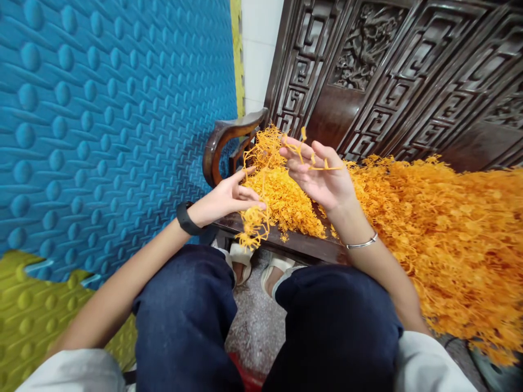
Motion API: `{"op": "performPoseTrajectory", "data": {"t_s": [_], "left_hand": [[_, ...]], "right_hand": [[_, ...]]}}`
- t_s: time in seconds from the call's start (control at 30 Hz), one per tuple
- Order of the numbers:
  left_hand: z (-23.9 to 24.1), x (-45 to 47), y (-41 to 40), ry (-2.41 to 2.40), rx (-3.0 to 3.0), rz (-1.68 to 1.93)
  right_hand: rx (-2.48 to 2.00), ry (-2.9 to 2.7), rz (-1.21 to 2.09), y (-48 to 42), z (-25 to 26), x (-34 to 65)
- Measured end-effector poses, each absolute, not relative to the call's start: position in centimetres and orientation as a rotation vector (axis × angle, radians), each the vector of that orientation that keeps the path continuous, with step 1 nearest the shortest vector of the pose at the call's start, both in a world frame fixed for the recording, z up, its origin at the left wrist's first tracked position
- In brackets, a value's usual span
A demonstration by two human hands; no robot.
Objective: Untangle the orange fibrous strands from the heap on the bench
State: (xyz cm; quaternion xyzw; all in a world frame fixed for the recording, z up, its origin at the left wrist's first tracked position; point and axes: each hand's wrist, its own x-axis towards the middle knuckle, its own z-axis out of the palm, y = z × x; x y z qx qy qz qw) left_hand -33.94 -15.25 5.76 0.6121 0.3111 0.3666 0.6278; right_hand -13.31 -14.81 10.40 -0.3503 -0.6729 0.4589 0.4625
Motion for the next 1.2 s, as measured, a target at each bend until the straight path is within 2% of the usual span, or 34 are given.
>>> {"op": "performPoseTrajectory", "data": {"t_s": [0.13,0.27,0.43,0.6,0.73,0.97,1.2], "left_hand": [[6.2,-34.1,-15.7,0.701,1.421,0.86],[6.7,-34.1,-16.1,0.776,1.407,1.142],[7.1,-33.9,-16.2,0.903,1.387,1.3],[7.1,-33.9,-16.2,0.91,1.414,1.276],[7.4,-33.8,-16.4,0.899,1.452,1.156],[7.1,-33.9,-15.8,0.911,1.54,1.062],[6.1,-34.0,-14.9,0.759,1.493,1.198]], "right_hand": [[-0.902,-1.673,1.177,-13.5,9.5,-13.2],[-0.997,-1.587,1.201,-11.5,7.3,-11.9],[-1.001,-1.454,1.025,-12.4,7.5,-12.0],[-0.846,-1.884,0.906,-16.3,10.3,-14.2],[-0.761,-2.153,0.822,-17.1,10.6,-15.0],[-0.831,-1.935,0.879,-16.9,10.3,-15.0],[-0.821,-1.896,1.007,-16.0,9.2,-15.8]]}}
